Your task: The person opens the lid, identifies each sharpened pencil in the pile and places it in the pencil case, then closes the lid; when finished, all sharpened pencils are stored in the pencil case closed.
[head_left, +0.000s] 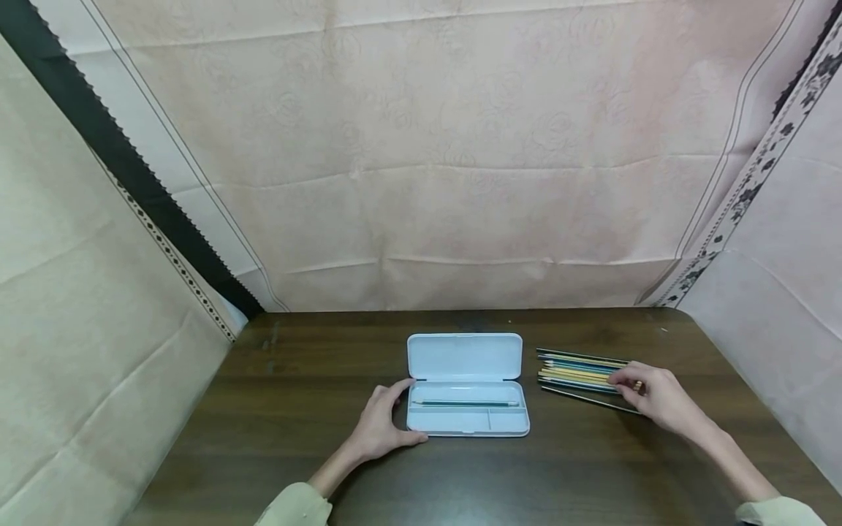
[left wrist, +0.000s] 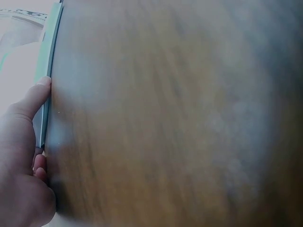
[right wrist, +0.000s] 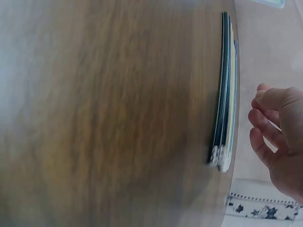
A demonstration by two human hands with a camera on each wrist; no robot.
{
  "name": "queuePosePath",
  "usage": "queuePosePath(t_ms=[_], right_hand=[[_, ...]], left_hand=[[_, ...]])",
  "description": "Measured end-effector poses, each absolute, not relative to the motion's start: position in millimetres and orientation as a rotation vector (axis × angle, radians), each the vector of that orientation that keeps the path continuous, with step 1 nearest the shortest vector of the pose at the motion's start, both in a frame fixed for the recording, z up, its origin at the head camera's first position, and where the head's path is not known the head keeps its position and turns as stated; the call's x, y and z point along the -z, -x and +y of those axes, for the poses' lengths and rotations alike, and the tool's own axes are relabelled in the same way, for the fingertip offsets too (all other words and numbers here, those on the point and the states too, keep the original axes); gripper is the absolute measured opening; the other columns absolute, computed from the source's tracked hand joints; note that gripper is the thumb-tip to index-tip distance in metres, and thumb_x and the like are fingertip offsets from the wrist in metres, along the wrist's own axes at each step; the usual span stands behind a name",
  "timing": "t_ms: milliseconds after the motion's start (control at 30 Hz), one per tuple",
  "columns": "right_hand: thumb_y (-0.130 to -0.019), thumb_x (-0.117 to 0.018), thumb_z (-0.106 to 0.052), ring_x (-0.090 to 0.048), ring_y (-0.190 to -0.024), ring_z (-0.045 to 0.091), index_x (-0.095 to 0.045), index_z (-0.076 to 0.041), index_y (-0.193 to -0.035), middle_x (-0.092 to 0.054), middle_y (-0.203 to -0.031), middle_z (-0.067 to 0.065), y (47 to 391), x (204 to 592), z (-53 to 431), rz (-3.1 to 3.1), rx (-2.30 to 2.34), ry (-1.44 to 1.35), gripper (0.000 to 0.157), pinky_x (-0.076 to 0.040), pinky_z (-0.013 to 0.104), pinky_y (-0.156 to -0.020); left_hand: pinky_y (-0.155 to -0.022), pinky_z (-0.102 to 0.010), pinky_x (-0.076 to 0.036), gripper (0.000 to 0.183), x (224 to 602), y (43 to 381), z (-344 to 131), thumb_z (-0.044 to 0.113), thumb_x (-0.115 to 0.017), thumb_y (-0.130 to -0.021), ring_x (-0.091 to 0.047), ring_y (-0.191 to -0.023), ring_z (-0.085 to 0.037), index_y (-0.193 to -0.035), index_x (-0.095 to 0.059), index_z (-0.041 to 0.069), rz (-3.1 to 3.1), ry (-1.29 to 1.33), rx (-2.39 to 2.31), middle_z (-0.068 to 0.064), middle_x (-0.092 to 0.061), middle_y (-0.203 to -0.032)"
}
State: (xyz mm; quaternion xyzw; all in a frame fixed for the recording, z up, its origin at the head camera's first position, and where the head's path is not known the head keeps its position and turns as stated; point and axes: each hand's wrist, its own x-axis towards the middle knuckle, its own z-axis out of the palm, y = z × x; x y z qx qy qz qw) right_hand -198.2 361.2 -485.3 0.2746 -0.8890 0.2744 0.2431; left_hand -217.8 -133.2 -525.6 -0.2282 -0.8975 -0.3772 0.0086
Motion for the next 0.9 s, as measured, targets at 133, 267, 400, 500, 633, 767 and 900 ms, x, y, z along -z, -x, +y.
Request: queuePosePath(t_ms=[133, 267, 400, 500, 633, 767, 900], right_hand=[[-0.069, -0.077, 0.02, -0.053, -0.063, -0.001, -0.072, -0.007, -0.087, -0.067, -0.083, 0.0, 196, 488, 371, -2.444, -0.73, -0.715, 0.033, -0.042, 0.017, -0.054], [-0.069, -0.078, 0.018, -0.057, -0.072, -0.001, -0.073, -0.01, -0.087, -0.067, -0.083, -0.002, 194, 490, 380, -2.505, -0.697, -0.645, 0.033, -0.044, 0.019, -0.057], [-0.068, -0.08, 0.017, -0.06, -0.078, 0.002, -0.074, -0.012, -0.086, -0.066, -0.084, -0.003, 195, 493, 386, -2.545, -0.638, -0.622, 0.035, -0.047, 0.023, -0.06], [-0.067, -0.081, 0.017, -0.059, -0.075, 0.003, -0.073, -0.013, -0.086, -0.065, -0.085, -0.003, 196, 495, 389, -2.554, -0.594, -0.631, 0.036, -0.048, 0.023, -0.061], [-0.068, -0.082, 0.015, -0.058, -0.074, 0.004, -0.073, -0.014, -0.086, -0.064, -0.085, -0.004, 196, 497, 393, -2.567, -0.581, -0.628, 0.036, -0.047, 0.024, -0.061], [-0.068, -0.081, 0.016, -0.057, -0.073, 0.001, -0.073, -0.014, -0.086, -0.064, -0.083, -0.006, 196, 499, 395, -2.562, -0.598, -0.624, 0.036, -0.047, 0.025, -0.06], [-0.069, -0.081, 0.017, -0.055, -0.073, -0.001, -0.072, -0.014, -0.085, -0.062, -0.082, -0.007, 196, 501, 397, -2.565, -0.596, -0.625, 0.036, -0.046, 0.025, -0.059]], left_hand=[[-0.08, -0.042, -0.042, 0.092, 526, 218, -133, 0.046, -0.09, -0.07, -0.045, -0.103, -0.021, -0.145, -0.049, 0.012, -2.808, 0.711, 1.189, -0.007, -0.055, -0.121], [-0.08, -0.041, -0.042, 0.092, 526, 217, -133, 0.046, -0.09, -0.07, -0.045, -0.102, -0.021, -0.145, -0.049, 0.012, -2.807, 0.71, 1.185, -0.007, -0.055, -0.12], [-0.08, -0.041, -0.042, 0.092, 527, 217, -134, 0.046, -0.09, -0.07, -0.045, -0.101, -0.02, -0.145, -0.049, 0.012, -2.804, 0.711, 1.173, -0.007, -0.055, -0.12], [-0.08, -0.041, -0.042, 0.093, 527, 218, -133, 0.046, -0.09, -0.07, -0.045, -0.102, -0.02, -0.145, -0.049, 0.012, -2.809, 0.709, 1.172, -0.006, -0.055, -0.12], [-0.08, -0.041, -0.042, 0.092, 527, 218, -133, 0.046, -0.09, -0.07, -0.045, -0.102, -0.02, -0.145, -0.049, 0.012, -2.811, 0.706, 1.175, -0.006, -0.055, -0.12], [-0.081, -0.041, -0.043, 0.092, 527, 218, -133, 0.046, -0.09, -0.071, -0.045, -0.102, -0.02, -0.145, -0.049, 0.012, -2.807, 0.707, 1.173, -0.006, -0.055, -0.12], [-0.082, -0.042, -0.043, 0.092, 528, 218, -133, 0.045, -0.09, -0.071, -0.046, -0.103, -0.02, -0.146, -0.049, 0.013, -2.807, 0.705, 1.171, -0.005, -0.054, -0.12]])
